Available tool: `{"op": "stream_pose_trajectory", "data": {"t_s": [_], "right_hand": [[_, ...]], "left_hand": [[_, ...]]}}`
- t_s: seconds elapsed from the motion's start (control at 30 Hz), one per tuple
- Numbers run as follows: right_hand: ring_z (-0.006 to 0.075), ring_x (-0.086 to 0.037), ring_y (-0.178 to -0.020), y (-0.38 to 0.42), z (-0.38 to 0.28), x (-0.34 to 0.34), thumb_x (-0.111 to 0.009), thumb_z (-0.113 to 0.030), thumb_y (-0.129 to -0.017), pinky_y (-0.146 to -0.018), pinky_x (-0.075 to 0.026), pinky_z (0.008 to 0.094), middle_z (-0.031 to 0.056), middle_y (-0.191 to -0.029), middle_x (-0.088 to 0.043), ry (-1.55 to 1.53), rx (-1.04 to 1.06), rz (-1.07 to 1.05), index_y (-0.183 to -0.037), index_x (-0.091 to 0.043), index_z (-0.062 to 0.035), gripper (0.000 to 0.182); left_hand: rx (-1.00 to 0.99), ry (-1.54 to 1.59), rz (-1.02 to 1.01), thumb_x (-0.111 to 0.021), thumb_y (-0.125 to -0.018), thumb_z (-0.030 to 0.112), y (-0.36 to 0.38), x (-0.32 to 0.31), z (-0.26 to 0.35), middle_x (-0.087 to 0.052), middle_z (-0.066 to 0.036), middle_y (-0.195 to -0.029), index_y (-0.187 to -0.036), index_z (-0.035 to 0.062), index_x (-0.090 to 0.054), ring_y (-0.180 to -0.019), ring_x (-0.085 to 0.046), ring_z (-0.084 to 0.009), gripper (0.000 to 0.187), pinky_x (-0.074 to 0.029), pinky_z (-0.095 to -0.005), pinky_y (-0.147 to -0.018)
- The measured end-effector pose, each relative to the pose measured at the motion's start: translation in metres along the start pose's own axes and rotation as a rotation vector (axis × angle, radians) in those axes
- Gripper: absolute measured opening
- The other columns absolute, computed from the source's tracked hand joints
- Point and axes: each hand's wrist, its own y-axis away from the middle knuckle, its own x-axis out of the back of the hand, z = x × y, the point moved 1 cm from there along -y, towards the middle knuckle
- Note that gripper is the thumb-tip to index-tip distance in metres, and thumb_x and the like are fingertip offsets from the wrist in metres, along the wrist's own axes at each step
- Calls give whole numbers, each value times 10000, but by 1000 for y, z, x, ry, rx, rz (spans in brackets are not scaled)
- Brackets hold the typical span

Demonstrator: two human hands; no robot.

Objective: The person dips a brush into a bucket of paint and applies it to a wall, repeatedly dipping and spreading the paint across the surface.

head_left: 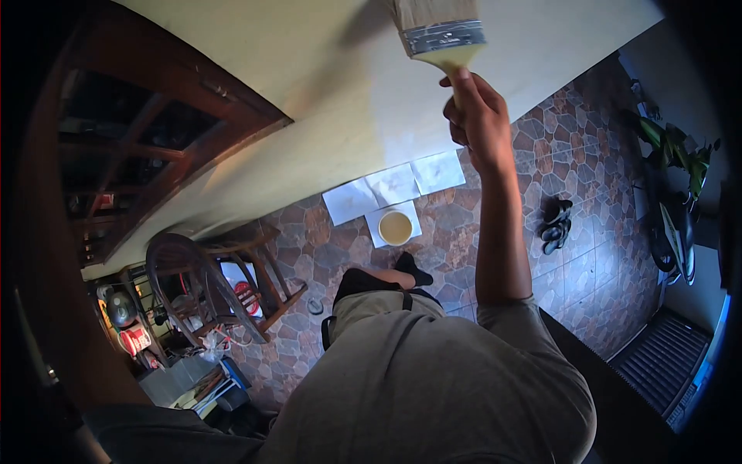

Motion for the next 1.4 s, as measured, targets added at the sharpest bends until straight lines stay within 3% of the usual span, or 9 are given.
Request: {"op": "stream_pose_trajectory", "data": {"t_s": [0.33, 0.67, 0.8, 0.87, 0.9, 0.97, 1.13, 1.23, 1.4], "right_hand": [[32, -268, -459, -53, 188, 16, -507, -504, -1053, -408, -201, 232, -44, -601, -398, -79, -177, 20, -938, -596, -52, 475], [86, -387, -402, -30, 287, 58, -546, -534, -1015, -357, -276, 277, 9, -591, -476, 129, -539, 65, -974, -630, 19, 561], [83, -308, -394, -30, 247, 42, -522, -497, -1033, -363, -257, 277, 0, -605, -436, 6, -667, 48, -998, -568, 2, 502], [82, -315, -398, -36, 206, 34, -529, -468, -1037, -367, -258, 277, 4, -626, -453, 7, -584, 10, -983, -570, 5, 477], [80, -321, -410, -41, 174, 30, -536, -458, -1036, -374, -260, 273, 5, -638, -461, 3, -545, 0, -984, -571, 13, 475], [76, -337, -436, -35, 113, 21, -538, -448, -1038, -388, -262, 264, 8, -655, -473, 47, -465, -21, -993, -578, 33, 485], [66, -351, -471, 8, 6, 8, -509, -495, -1046, -406, -264, 253, 8, -658, -470, 189, -254, -31, -1030, -602, 63, 566], [56, -334, -466, 18, -33, 0, -496, -554, -1040, -406, -261, 248, -15, -631, -446, 122, -101, -76, -979, -599, 29, 595], [46, -312, -460, -15, -3, -9, -481, -586, -1035, -403, -248, 244, -31, -622, -431, 100, -81, -67, -879, -577, -31, 584]], "left_hand": [[59, 155, -113, -499, -1039, 251, -17, 14, 15, -217, -168, -1658, -1595, 104, -245, -1546, -174, -324, 629, -142, -514, -1259], [188, 257, -112, -496, -1040, 247, -74, 36, -19, -197, -170, -1665, -1601, 113, -232, -1552, -154, -325, 634, -130, -521, -1260], [105, 234, -10, -470, -1055, 303, -76, 38, -24, -176, -160, -1675, -1601, 94, -223, -1557, -127, -338, 635, -129, -513, -1260], [44, 499, -215, -244, -1034, 545, -80, 33, -34, 12, -318, -1654, -1600, -1, -115, -1521, 43, -524, 797, 9, -761, -1136], [36, 515, -203, -244, -1034, 545, -80, 24, -36, 12, -318, -1654, -1600, -1, -115, -1521, 43, -524, 797, 9, -761, -1136], [81, 474, 153, -429, -997, 620, -77, 6, -33, -482, -163, -1527, -1511, 134, -450, -1405, -451, -377, 707, -329, -551, -1144], [-36, 564, 69, -384, -994, 657, -81, 17, -38, -523, -225, -1473, -1478, 39, -475, -1353, -497, -416, 790, -359, -493, -1131], [-131, 493, -134, -227, -1035, 577, -75, 55, -32, 8, -321, -1651, -1599, 1, -111, -1525, 33, -514, 814, -5, -760, -1143], [-118, 438, -142, -201, -1035, 606, -72, 49, -31, -5, -325, -1648, -1595, 1, -118, -1526, 10, -509, 829, -22, -763, -1145]]}}
